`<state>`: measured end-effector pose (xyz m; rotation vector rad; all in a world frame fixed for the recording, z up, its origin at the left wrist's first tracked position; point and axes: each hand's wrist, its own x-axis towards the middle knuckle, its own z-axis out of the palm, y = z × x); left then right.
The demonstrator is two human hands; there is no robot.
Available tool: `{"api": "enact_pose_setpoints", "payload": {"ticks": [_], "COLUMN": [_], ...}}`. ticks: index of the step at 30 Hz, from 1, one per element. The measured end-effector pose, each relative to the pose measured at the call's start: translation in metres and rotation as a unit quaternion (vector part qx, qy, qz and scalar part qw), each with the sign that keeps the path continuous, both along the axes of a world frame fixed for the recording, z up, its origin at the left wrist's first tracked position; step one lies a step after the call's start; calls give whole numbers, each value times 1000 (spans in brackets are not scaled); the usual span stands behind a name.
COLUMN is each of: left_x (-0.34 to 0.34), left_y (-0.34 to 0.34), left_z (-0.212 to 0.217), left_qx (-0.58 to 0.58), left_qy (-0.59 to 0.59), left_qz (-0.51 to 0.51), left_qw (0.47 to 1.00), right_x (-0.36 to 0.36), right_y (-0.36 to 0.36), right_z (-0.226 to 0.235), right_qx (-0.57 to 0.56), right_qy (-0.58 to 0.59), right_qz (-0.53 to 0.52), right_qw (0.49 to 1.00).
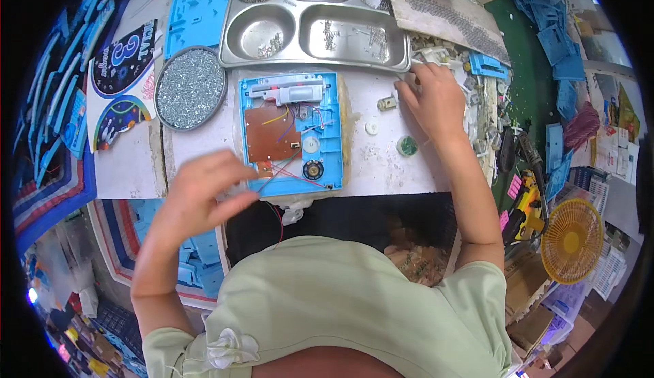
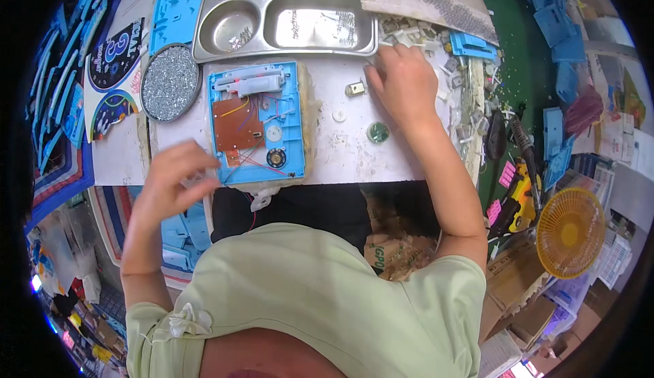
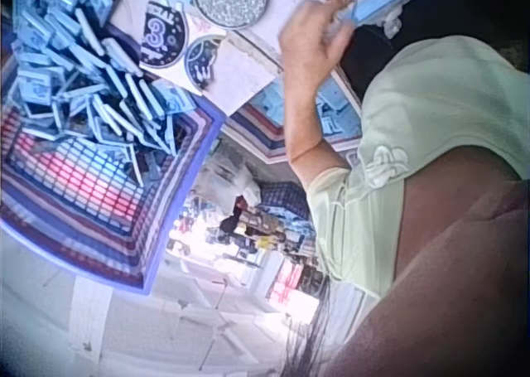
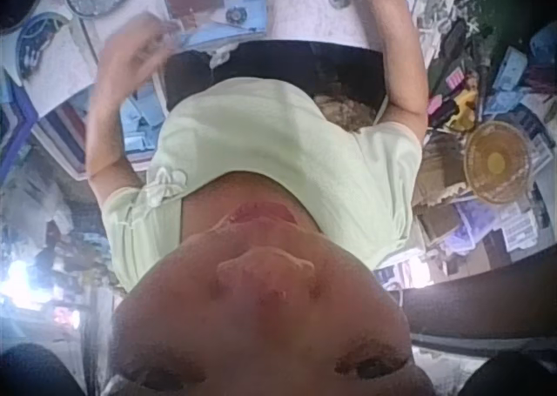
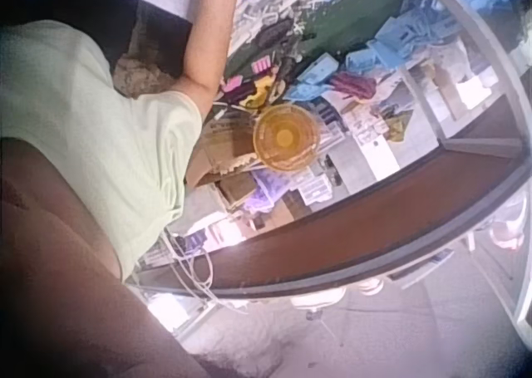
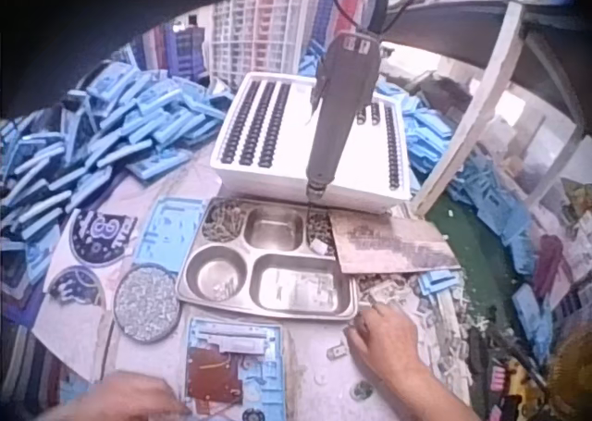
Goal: Soldering components and assembling a blue plastic toy housing at an industrial workstation.
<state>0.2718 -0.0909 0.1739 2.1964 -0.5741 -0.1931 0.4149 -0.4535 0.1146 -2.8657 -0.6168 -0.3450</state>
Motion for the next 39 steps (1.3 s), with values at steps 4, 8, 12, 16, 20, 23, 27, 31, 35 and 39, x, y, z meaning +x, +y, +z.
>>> {"api": "enact_pose_setpoints", "payload": {"ticks": [4,8,12,16,20,23,27,31,35,39], "left_x": [88,184,224,225,261,275,260,253,243,217], "left_y": [-30,-99,-161,-159,-198,-218,-170,-161,-135,-123], "left_z": [13,-25,-31,-81,-129,-109,-95,-83,-82,-63], "left_qx": [13,100,248,294,285,388,325,184,94,-50], "left_qy": [-80,-102,-16,-63,-138,-206,-191,-168,-107,-70], "left_qz": [43,47,64,75,56,56,93,207,277,193], "left_qw": [996,989,967,951,947,897,922,946,950,977], "right_x": [6,9,9,-1,-16,-6,-12,2,-21,-19], "right_y": [-7,-13,-32,-25,-49,-67,-27,-30,-2,9], "right_z": [-1,11,25,29,27,32,41,34,53,49], "right_qx": [-27,-35,18,86,285,313,329,443,450,469], "right_qy": [-4,51,70,122,143,127,183,255,257,222], "right_qz": [-10,-19,-43,-21,-52,7,18,80,72,55], "right_qw": [1000,998,996,989,946,941,926,856,852,853]}}
